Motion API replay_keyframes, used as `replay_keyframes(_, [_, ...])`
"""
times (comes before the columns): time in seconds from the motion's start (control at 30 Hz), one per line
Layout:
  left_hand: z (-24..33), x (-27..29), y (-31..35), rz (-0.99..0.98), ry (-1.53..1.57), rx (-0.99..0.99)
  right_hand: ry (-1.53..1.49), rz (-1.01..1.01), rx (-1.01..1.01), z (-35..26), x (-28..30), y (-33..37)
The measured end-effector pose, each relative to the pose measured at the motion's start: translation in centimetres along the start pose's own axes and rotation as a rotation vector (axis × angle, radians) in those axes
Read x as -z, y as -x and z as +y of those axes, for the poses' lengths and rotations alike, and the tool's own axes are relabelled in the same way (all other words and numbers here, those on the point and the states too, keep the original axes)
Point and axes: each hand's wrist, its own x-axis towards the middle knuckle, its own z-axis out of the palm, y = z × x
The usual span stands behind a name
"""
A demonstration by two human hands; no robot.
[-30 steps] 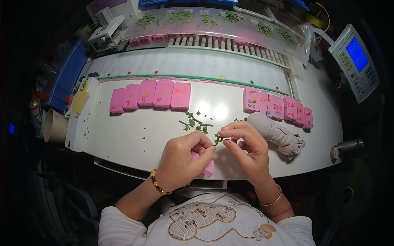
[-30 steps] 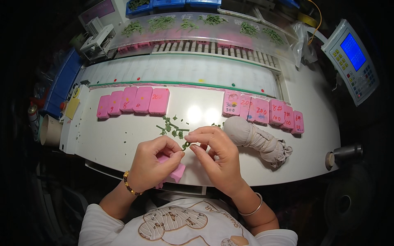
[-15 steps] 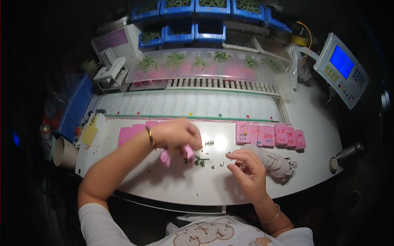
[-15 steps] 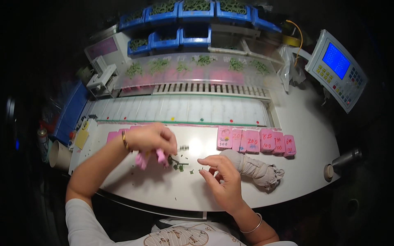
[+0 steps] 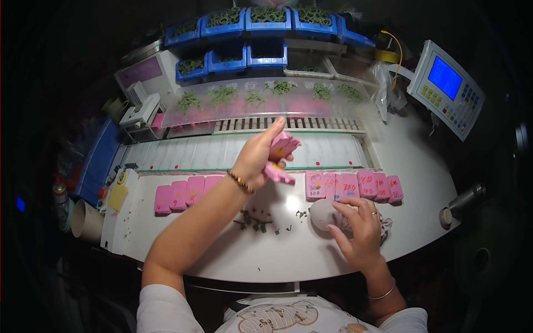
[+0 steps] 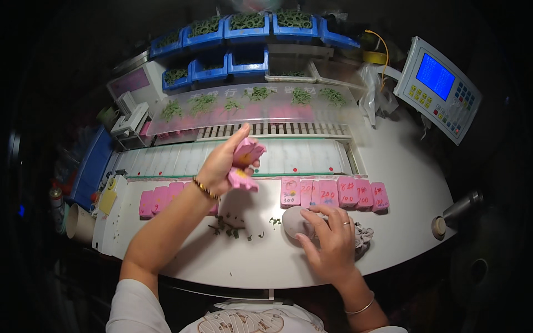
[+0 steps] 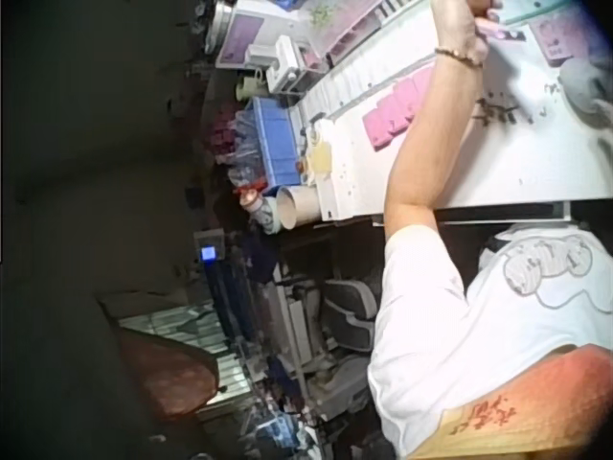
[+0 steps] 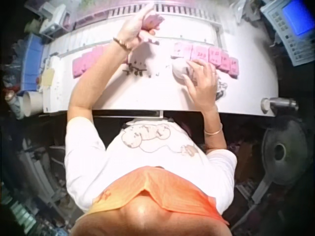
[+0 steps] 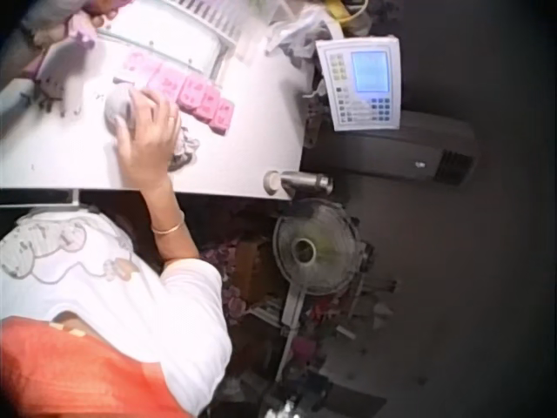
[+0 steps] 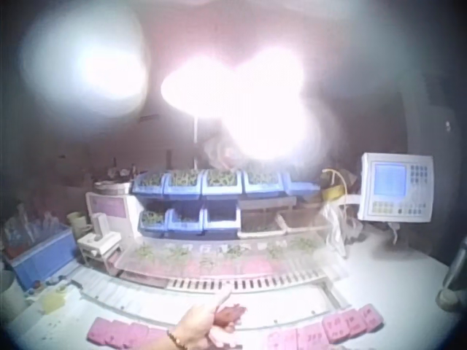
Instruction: The recorder is assembling small decorative items by placing green foliage into pink molds and adding yellow components.
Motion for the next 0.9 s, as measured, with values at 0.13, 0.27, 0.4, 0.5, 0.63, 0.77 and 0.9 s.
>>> replay_keyframes(0.13, [-3.5, 0.6, 4.8, 0.063, 0.128, 0.020, 0.050, -0.355, 0.088, 1.9, 0.8, -0.2])
replay_keyframes(0.27, [-5.4, 0.4, 8.1, 0.046, 0.327, 0.086, -0.011, -0.507, 0.105, 2.2, 1.5, -1.4])
replay_keyframes(0.4, [-7.7, 0.9, 9.0, -0.010, 0.453, 0.147, 0.103, -0.489, 0.248, 1.6, 0.5, -1.4])
replay_keyframes(0.5, [-9.0, 0.9, 9.4, 0.031, 0.435, 0.192, 0.156, -0.295, 0.282, -0.6, 2.0, -1.9])
replay_keyframes(0.63, [-9.7, 0.8, 10.1, 0.118, 0.388, 0.098, 0.155, 0.222, 0.260, -4.2, 3.6, -3.4])
replay_keyframes(0.77, [-7.9, -2.5, 11.2, 0.214, -0.026, -0.298, 0.259, -0.153, 0.499, -5.3, 0.0, -0.9])
replay_keyframes(0.9, [-9.6, -1.3, 11.0, 0.325, 0.086, -0.337, 0.251, -0.178, 0.442, -5.0, 1.5, -2.3])
